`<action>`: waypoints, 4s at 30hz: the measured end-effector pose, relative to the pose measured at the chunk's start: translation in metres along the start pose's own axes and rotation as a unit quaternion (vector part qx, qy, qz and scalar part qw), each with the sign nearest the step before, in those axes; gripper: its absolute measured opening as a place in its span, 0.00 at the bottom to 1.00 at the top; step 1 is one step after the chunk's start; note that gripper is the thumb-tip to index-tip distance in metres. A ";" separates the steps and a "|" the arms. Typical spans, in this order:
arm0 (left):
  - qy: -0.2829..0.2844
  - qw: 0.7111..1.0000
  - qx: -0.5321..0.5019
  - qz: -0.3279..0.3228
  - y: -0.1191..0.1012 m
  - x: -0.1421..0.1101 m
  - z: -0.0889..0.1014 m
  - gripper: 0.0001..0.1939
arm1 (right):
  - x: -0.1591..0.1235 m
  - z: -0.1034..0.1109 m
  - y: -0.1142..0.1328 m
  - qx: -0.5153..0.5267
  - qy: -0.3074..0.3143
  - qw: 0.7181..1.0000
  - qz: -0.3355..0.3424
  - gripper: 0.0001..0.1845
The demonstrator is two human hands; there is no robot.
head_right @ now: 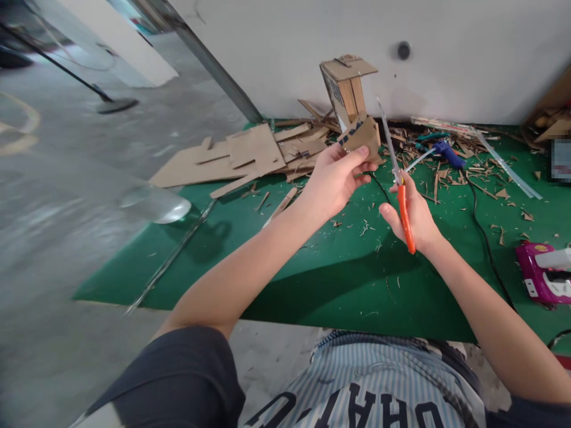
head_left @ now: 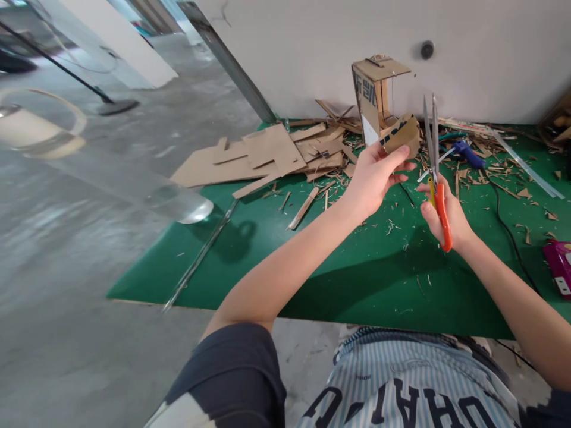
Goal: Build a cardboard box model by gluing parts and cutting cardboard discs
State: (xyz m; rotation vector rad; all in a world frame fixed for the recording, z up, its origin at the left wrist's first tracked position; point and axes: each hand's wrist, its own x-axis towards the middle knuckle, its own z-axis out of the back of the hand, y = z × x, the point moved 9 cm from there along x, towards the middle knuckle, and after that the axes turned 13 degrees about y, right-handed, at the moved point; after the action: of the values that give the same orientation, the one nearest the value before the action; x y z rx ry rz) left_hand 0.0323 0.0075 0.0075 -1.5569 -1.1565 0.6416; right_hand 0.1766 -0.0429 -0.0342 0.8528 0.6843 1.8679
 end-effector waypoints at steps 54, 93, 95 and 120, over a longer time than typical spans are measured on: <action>0.007 0.999 0.052 0.006 0.002 0.001 -0.001 0.09 | 0.002 0.001 0.006 -0.037 0.022 0.999 -0.030 0.48; 0.007 0.995 0.095 0.024 0.001 -0.002 -0.004 0.07 | 0.004 0.003 -0.011 -0.026 0.018 0.999 0.009 0.49; 0.008 0.996 0.091 0.019 0.000 -0.003 -0.005 0.06 | 0.004 0.005 -0.008 -0.036 0.017 0.999 0.006 0.48; 0.003 0.994 0.105 0.014 -0.004 -0.001 -0.002 0.08 | 0.004 0.003 -0.012 0.002 0.014 1.000 -0.010 0.46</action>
State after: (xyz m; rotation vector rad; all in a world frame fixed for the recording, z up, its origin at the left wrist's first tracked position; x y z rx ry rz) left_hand 0.0325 0.0061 0.0116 -1.3971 -1.0281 0.7525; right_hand 0.1838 -0.0343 -0.0408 0.8202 0.7118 1.8648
